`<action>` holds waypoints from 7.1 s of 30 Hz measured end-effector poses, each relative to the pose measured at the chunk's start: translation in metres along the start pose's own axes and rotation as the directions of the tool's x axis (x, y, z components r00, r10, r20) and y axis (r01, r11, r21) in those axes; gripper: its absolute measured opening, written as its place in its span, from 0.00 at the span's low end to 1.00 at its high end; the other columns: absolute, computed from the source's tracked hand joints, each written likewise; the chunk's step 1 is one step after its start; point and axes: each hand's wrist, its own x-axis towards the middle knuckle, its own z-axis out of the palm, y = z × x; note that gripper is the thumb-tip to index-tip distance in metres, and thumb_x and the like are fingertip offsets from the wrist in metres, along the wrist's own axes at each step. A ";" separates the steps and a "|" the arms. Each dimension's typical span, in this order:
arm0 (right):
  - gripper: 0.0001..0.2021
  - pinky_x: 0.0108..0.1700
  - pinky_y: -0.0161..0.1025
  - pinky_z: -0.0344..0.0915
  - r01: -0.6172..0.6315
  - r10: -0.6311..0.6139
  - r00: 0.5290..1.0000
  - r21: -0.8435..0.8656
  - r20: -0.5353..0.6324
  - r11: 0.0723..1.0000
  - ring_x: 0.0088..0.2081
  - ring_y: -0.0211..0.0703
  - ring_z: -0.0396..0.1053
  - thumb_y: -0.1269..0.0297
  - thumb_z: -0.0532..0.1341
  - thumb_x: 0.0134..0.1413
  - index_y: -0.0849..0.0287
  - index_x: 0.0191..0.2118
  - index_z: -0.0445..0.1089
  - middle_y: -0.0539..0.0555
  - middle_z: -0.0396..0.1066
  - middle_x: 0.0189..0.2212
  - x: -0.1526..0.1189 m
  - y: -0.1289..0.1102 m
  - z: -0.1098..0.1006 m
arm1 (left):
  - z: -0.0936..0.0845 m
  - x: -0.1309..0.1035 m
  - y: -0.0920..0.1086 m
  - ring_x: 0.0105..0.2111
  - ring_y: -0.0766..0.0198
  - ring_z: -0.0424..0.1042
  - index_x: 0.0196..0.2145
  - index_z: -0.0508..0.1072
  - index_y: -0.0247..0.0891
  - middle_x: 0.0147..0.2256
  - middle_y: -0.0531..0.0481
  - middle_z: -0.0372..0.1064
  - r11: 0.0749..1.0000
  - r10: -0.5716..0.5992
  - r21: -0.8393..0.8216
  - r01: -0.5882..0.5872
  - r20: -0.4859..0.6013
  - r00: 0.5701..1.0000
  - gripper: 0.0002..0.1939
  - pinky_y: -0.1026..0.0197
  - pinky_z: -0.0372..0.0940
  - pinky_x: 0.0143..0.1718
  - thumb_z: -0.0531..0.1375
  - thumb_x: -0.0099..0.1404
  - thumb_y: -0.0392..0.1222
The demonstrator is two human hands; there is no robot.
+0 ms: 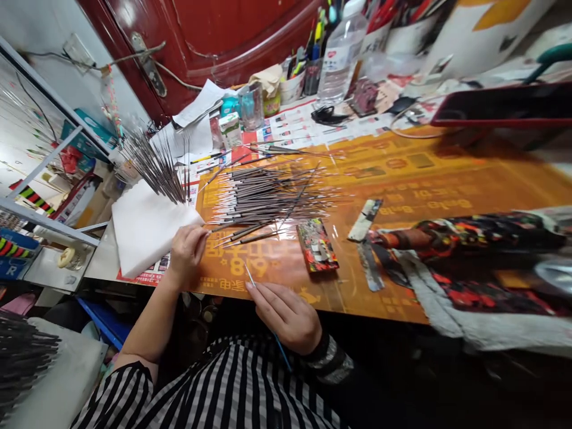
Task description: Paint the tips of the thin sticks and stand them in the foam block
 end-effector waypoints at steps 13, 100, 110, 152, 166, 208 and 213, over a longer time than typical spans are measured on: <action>0.27 0.47 0.46 0.76 0.020 -0.020 1.000 0.002 -0.004 1.000 0.46 0.51 0.77 0.78 0.60 0.61 0.67 0.66 0.61 0.62 0.78 0.46 0.004 -0.001 -0.002 | 0.005 0.024 -0.086 0.35 0.64 0.74 0.31 0.76 0.39 0.32 0.51 0.76 0.834 -0.545 0.005 0.551 -0.147 0.825 0.04 0.63 0.65 0.39 0.61 0.64 0.37; 0.22 0.49 0.46 0.78 -0.311 0.240 0.934 -0.270 -0.266 0.911 0.46 0.47 0.77 0.72 0.56 0.65 0.59 0.64 0.64 0.59 0.78 0.45 -0.019 0.073 -0.078 | 0.040 0.004 0.005 0.37 0.60 0.71 0.45 0.76 0.42 0.38 0.46 0.75 0.980 0.145 -0.143 -0.139 0.030 0.989 0.09 0.56 0.67 0.43 0.59 0.68 0.36; 0.24 0.48 0.46 0.77 -0.288 0.215 0.945 -0.319 -0.246 0.903 0.45 0.48 0.77 0.73 0.55 0.65 0.62 0.65 0.62 0.61 0.78 0.44 -0.011 0.071 -0.078 | 0.041 0.004 0.004 0.37 0.59 0.71 0.46 0.75 0.42 0.39 0.47 0.75 0.976 0.170 -0.144 -0.165 0.020 0.985 0.12 0.56 0.66 0.43 0.61 0.66 0.33; 0.27 0.41 0.43 0.74 -0.275 0.242 0.954 -0.190 -0.177 0.943 0.39 0.45 0.75 0.74 0.58 0.65 0.58 0.67 0.59 0.58 0.77 0.41 0.002 0.042 -0.047 | 0.039 -0.001 0.012 0.38 0.60 0.69 0.47 0.75 0.41 0.39 0.46 0.74 0.977 0.134 -0.169 -0.127 0.028 0.991 0.11 0.57 0.67 0.43 0.60 0.68 0.33; 0.24 0.43 0.42 0.74 -0.295 0.267 0.951 -0.199 -0.153 0.935 0.41 0.45 0.75 0.73 0.57 0.65 0.58 0.65 0.61 0.58 0.77 0.42 -0.001 0.042 -0.046 | 0.039 -0.002 0.011 0.39 0.60 0.70 0.47 0.75 0.41 0.39 0.47 0.74 0.981 0.113 -0.167 -0.103 0.049 0.992 0.10 0.56 0.68 0.44 0.60 0.68 0.34; 0.26 0.42 0.42 0.74 -0.266 0.245 0.960 -0.163 -0.138 0.950 0.40 0.45 0.75 0.75 0.58 0.64 0.58 0.67 0.60 0.58 0.78 0.43 0.001 0.043 -0.048 | 0.038 -0.002 0.014 0.39 0.60 0.70 0.47 0.75 0.41 0.39 0.46 0.74 0.980 0.105 -0.178 -0.094 0.053 0.993 0.11 0.56 0.67 0.44 0.59 0.68 0.35; 0.26 0.43 0.42 0.75 -0.275 0.253 0.956 -0.160 -0.146 0.948 0.40 0.45 0.75 0.74 0.58 0.64 0.57 0.66 0.61 0.58 0.78 0.43 0.001 0.043 -0.047 | 0.037 -0.001 0.014 0.39 0.60 0.70 0.47 0.76 0.42 0.39 0.46 0.74 0.980 0.092 -0.183 -0.079 0.063 0.994 0.10 0.56 0.67 0.43 0.59 0.69 0.36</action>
